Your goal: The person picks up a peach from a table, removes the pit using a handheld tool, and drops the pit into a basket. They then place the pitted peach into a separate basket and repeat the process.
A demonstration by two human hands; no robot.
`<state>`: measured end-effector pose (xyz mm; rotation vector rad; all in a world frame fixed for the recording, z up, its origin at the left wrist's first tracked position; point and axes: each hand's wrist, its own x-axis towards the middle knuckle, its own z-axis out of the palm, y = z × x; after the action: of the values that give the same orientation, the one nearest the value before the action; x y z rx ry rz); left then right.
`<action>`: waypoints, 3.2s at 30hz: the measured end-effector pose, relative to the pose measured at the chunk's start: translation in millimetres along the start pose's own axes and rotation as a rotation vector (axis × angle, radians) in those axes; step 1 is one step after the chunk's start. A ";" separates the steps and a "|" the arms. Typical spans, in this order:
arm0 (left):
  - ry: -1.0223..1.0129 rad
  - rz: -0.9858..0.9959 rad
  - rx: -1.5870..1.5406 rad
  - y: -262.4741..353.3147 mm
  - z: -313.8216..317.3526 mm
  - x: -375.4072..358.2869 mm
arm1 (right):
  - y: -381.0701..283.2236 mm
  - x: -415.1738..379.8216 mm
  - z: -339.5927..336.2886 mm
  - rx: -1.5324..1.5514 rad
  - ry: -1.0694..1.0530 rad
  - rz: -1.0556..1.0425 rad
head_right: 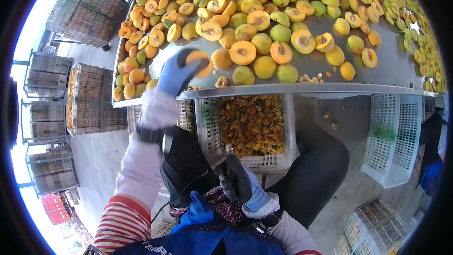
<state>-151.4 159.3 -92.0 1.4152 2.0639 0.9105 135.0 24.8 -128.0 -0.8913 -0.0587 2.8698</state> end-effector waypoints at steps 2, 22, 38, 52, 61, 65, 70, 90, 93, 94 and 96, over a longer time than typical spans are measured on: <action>-0.217 0.042 -0.071 17.7 -6.2 -52.3 | -12.0 -5.5 9.5 -0.101 0.157 -0.262; 0.140 -0.128 -0.668 49.9 64.1 -225.9 | 6.8 -24.3 4.9 -0.916 0.219 -0.894; 0.060 -0.152 -0.328 62.2 65.8 -229.2 | 33.9 -38.9 -5.7 -1.554 0.458 -1.008; -0.124 -0.110 -0.374 45.7 81.7 -220.5 | 40.1 -35.2 -29.3 -0.381 0.250 -0.333; -0.178 -0.164 -0.584 55.4 76.5 -217.5 | 39.8 -35.7 -50.8 -1.649 0.424 -1.058; -0.228 -0.239 -0.445 58.3 68.9 -222.3 | 32.7 -43.0 -43.2 -1.512 0.398 -0.766; -0.075 -0.109 -0.342 51.1 79.8 -229.5 | 49.0 -26.7 -51.9 -0.733 0.095 -0.617; -0.135 -0.165 -0.612 44.2 91.1 -237.6 | 26.3 -49.1 -26.9 -0.168 -0.101 0.046; -0.088 -0.041 -0.648 40.8 99.8 -237.7 | 27.0 -50.2 -19.6 0.014 -0.135 0.126; -0.135 -0.047 -0.706 39.6 99.2 -236.6 | 27.3 -49.5 -19.1 0.089 -0.193 0.149; -0.235 -0.061 -0.831 36.2 100.6 -232.8 | 27.7 -51.8 -19.4 0.240 -0.297 0.193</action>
<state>24.0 -23.7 -128.9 0.9324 1.2909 1.2928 185.0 -10.0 -117.0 -0.4455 0.3520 3.0741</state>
